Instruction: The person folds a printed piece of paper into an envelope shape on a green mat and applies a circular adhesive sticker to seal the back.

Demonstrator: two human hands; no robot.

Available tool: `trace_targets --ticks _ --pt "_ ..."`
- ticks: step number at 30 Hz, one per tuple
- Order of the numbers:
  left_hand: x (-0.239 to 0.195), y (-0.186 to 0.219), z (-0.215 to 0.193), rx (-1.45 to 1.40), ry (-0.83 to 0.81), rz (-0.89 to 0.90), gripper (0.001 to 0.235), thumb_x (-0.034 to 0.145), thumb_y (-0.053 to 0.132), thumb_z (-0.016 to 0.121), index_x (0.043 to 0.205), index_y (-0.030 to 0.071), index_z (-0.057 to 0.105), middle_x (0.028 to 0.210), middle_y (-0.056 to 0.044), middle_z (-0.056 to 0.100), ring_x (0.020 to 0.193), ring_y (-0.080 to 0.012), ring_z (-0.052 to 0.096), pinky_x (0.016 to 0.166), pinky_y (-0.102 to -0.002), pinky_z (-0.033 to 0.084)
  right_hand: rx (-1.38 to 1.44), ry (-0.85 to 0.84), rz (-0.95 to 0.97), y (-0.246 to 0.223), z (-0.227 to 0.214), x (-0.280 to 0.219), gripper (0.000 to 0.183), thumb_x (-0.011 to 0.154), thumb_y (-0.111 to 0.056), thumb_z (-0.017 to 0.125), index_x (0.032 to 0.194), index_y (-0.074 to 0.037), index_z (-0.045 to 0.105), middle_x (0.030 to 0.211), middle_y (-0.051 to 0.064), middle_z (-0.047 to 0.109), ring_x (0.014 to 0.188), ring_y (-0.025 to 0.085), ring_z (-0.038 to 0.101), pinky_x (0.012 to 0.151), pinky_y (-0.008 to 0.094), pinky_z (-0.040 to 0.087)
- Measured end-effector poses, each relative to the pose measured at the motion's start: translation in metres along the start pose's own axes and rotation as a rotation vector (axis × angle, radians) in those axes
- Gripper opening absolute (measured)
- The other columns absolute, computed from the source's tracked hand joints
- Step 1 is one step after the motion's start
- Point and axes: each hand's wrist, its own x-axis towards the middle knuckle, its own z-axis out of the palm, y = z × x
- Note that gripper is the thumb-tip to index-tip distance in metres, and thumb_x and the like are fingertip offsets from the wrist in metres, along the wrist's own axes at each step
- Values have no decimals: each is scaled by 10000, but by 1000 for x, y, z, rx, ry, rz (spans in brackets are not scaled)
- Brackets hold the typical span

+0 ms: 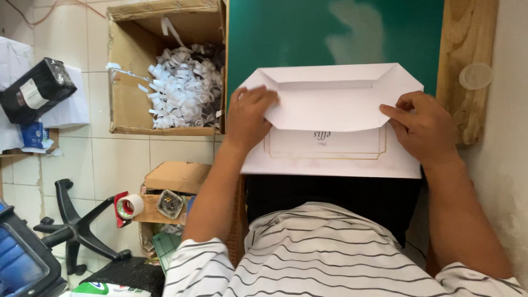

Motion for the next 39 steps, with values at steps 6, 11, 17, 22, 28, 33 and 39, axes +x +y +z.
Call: trace_targets --ticks 6,11,17,22,28,33,39 --pt "-11 -5 -11 -153 191 118 133 877 249 859 930 159 776 1069 -44 704 1089 -304 614 1027 -419 389 110 -77 74 38 30 1 148 925 -254 851 892 -131 777 875 -6 659 911 199 564 890 377 430" --pt "3 2 9 -132 202 -152 324 835 333 897 745 124 666 753 4 593 833 -235 544 846 -420 368 72 -60 210 38 55 7 336 950 -351 888 814 -98 713 777 -2 654 824 201 536 832 371 400" --pt "7 8 16 -114 194 -249 443 805 361 900 680 114 554 711 -5 551 814 -250 502 809 -423 344 83 -57 268 42 63 2 370 974 -243 896 758 -103 632 745 1 636 792 195 517 825 351 394" --pt "11 10 13 -127 157 -275 427 807 323 903 677 114 554 707 -3 539 813 -250 496 806 -417 337 169 -68 306 40 62 3 349 965 -210 886 775 -103 614 745 -1 614 769 191 473 744 318 369" --pt "10 9 15 -146 154 -304 428 792 313 916 670 118 555 696 4 534 796 -242 486 792 -409 327 50 -50 227 38 59 4 400 972 -233 921 744 -111 616 681 -4 585 785 196 490 884 377 354" --pt "9 10 15 -131 188 -283 418 821 337 898 689 114 570 718 7 535 814 -248 485 810 -418 331 88 -72 353 25 52 12 298 995 -279 860 1069 -35 707 865 29 612 903 218 524 963 392 354" --pt "-1 20 17 144 243 -74 274 865 241 832 1133 206 788 1342 -58 615 1244 -294 499 1069 -485 336 -182 48 51 14 49 16 170 982 -245 791 1142 -188 789 1456 25 626 1300 328 492 1032 502 345"
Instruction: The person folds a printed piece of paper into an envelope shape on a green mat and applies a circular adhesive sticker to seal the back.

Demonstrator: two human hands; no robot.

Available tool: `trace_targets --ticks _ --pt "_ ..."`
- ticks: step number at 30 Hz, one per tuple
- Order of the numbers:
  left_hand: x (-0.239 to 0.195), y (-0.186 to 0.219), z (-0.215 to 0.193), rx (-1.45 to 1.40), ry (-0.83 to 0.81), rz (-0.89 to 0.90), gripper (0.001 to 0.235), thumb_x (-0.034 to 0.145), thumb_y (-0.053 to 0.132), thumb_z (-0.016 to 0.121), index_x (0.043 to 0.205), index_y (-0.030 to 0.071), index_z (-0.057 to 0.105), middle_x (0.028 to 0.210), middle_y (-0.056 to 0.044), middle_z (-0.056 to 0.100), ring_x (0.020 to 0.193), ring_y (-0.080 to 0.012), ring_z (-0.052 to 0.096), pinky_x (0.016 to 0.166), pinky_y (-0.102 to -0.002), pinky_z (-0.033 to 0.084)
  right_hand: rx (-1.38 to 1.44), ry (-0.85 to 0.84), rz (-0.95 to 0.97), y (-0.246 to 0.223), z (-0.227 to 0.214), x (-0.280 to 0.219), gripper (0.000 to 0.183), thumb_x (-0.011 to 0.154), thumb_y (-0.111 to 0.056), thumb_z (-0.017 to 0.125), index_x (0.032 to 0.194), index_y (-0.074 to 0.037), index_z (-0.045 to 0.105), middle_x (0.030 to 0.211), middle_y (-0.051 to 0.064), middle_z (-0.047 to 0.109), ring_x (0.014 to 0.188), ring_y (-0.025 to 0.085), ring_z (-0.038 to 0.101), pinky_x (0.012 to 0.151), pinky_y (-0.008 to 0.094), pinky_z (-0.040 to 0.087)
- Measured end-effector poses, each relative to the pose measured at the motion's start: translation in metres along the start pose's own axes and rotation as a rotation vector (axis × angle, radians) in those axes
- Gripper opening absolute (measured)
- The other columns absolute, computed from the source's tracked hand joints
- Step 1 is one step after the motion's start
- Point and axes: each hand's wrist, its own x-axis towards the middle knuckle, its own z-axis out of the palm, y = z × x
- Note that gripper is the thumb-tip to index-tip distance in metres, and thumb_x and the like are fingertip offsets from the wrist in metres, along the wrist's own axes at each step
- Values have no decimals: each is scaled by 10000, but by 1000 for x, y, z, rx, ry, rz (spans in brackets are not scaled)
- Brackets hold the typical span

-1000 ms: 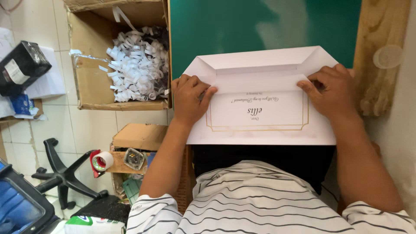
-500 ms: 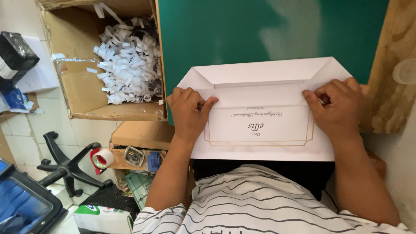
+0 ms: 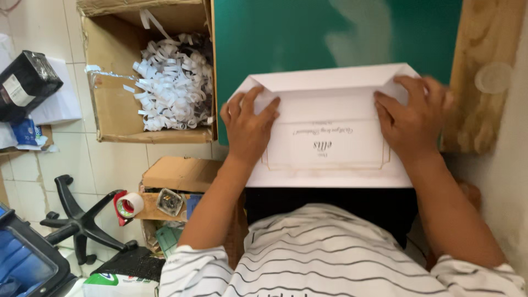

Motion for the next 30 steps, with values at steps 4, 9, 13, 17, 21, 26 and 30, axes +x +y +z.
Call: trace_targets --ticks 4,9,13,17,21,26,30 --pt "-15 5 8 158 -104 -7 400 946 324 772 1330 257 683 1535 -74 465 1472 -374 366 1192 -673 172 -172 2 -11 -9 5 -20 149 1070 -283 784 1208 -229 785 1537 60 549 1504 394 365 1272 652 181" --pt "10 83 40 27 -566 -677 1173 944 763 589 1597 -94 126 1681 -331 -72 1578 -460 -142 1213 -714 -95 -75 -138 425 -68 42 -16 862 1055 -580 638 1505 142 500 1718 351 136 1573 510 7 1175 749 11" --pt "20 83 34 -28 -501 -827 1367 748 830 668 1596 -62 71 1676 -319 -89 1558 -405 -176 1161 -742 -113 2 -165 531 -83 44 -6 1021 1050 -621 611 1612 150 248 1624 441 -7 1507 552 -76 1146 773 2" --pt "-3 -18 -19 -66 -504 -1031 1439 659 815 713 1630 37 -10 1694 -253 -89 1540 -424 -209 1136 -763 -109 39 -280 593 -26 1 -19 759 1100 -421 496 1697 -36 226 1749 220 51 1575 507 -21 1194 760 25" --pt "-2 -30 -31 59 -527 -957 1454 732 800 760 1617 -26 -45 1678 -308 -119 1536 -433 -226 1137 -765 -130 24 -247 566 -12 -1 -19 631 1096 -242 478 1686 -101 301 1750 153 155 1543 517 90 1143 777 57" --pt "13 -24 -31 88 -407 -685 1271 761 635 814 1612 -4 119 1694 -252 -24 1555 -393 -112 1184 -692 -91 96 -111 513 15 0 -37 614 1050 -153 534 1644 -51 417 1670 160 413 1482 492 307 1169 724 217" --pt "24 -13 -3 15 -321 -175 835 857 505 804 1514 92 495 1679 -178 194 1570 -393 31 1253 -654 -2 -156 136 300 83 30 -48 515 984 -60 573 1490 28 521 1588 270 472 1453 517 338 1189 661 285"
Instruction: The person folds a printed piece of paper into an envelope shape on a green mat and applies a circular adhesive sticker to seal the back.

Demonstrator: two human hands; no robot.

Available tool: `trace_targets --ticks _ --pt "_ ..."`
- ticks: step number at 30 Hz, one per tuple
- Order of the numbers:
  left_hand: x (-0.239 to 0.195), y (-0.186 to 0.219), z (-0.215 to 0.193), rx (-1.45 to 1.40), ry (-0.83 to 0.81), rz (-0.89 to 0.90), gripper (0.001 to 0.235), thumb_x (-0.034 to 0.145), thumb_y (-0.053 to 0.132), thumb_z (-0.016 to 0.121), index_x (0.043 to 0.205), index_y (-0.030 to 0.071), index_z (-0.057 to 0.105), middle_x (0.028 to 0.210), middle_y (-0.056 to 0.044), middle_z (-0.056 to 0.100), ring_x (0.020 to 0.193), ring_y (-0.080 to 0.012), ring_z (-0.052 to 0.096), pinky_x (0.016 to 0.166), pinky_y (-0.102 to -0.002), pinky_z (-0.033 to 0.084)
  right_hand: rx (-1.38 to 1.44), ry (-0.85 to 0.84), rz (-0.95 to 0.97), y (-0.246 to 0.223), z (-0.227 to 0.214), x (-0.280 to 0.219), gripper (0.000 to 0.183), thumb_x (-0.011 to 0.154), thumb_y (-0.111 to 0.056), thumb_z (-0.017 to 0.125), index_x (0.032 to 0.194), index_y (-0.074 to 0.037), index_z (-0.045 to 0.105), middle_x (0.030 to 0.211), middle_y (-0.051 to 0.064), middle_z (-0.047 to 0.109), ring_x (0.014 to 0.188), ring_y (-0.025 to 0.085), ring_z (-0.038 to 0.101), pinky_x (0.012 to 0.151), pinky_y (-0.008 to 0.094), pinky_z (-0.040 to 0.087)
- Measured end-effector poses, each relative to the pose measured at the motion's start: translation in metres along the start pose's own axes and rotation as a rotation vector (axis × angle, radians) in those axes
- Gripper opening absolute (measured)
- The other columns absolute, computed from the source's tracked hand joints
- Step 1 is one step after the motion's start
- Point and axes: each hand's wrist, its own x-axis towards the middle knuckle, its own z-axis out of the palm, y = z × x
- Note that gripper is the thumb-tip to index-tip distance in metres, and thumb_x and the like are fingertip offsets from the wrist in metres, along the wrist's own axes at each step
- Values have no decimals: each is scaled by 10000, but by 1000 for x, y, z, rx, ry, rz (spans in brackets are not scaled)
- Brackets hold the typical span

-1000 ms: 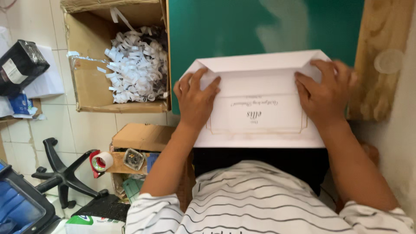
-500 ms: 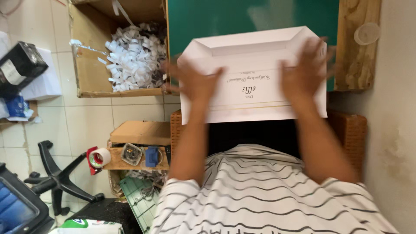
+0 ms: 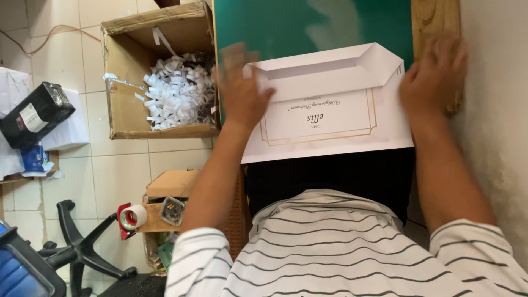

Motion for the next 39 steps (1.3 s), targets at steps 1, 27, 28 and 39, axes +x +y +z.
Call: trace_targets --ticks 1,27,28,39 --pt "7 0 8 -2 0 -3 835 857 505 804 1514 92 495 1679 -178 194 1570 -393 31 1253 -654 -2 -83 90 -50 20 10 5 479 973 -28 575 1445 45 543 1578 294 472 1458 524 331 1198 646 293" --pt "62 48 28 -30 -153 195 972 853 579 642 1602 62 304 1710 -109 124 1579 -378 52 1200 -731 106 199 -102 -533 -175 68 143 338 1045 -182 643 1378 -156 695 1557 84 587 1468 352 440 1147 592 350" --pt "62 47 29 -25 -162 192 972 853 579 642 1602 62 304 1710 -109 124 1579 -378 52 1200 -731 106 210 -101 -536 -183 92 173 297 1043 -161 635 1331 -158 709 1535 91 575 1471 351 443 1121 590 347" --pt "57 44 35 -47 -99 197 972 894 609 618 1625 74 266 1724 -68 120 1597 -332 44 1243 -698 78 268 -330 -437 -148 21 76 487 1020 -269 598 1470 -82 598 1628 158 473 1500 427 396 1146 661 308"
